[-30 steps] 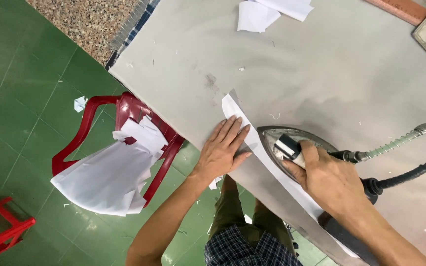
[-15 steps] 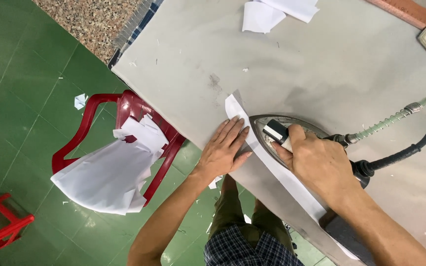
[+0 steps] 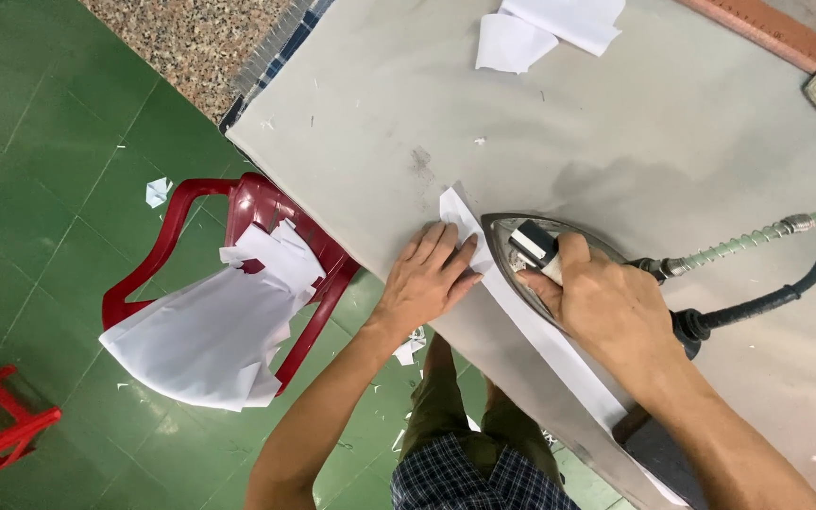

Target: The person irons a white fabric piece on a work table, then uses scissors to trim the edges. They continue ironing the trimmed piece and use a black rectangular object to press the fabric while ironing.

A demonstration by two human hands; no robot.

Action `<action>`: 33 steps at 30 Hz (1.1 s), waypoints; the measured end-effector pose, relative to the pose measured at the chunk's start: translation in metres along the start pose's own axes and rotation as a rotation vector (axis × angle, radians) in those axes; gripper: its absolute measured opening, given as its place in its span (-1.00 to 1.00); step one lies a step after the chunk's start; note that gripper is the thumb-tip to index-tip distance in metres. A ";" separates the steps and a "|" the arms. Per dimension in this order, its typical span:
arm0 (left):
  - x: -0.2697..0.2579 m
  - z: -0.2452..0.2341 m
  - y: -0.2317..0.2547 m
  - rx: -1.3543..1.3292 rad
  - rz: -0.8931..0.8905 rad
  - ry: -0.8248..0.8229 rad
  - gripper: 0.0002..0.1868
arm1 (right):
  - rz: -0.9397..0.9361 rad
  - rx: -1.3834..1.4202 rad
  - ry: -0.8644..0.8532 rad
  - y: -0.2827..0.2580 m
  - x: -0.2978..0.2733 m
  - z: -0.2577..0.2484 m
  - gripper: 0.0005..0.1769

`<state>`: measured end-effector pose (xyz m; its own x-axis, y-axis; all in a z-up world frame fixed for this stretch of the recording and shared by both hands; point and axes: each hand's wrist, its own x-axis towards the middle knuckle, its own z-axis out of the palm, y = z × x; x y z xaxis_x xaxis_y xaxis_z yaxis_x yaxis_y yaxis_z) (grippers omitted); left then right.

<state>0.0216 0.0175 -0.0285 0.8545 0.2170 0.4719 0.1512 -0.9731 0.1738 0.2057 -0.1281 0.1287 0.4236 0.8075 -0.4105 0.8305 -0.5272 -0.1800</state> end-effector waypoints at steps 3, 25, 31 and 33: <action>-0.004 0.003 -0.001 -0.011 -0.008 0.009 -0.49 | -0.042 -0.031 0.045 -0.003 0.001 -0.001 -0.44; 0.002 -0.019 0.001 -0.030 -0.051 -0.103 -0.57 | -0.313 -0.506 0.497 0.024 -0.071 0.025 -0.21; -0.009 0.007 -0.003 -0.042 -0.036 0.077 -0.53 | -0.139 0.059 0.204 0.013 -0.006 0.018 -0.33; -0.007 0.003 -0.003 -0.044 -0.035 0.076 -0.54 | -0.090 0.002 0.176 0.006 -0.005 0.015 -0.35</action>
<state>0.0168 0.0183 -0.0352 0.8085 0.2581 0.5290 0.1571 -0.9608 0.2286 0.2031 -0.1392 0.1162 0.4048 0.8849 -0.2304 0.8671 -0.4514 -0.2104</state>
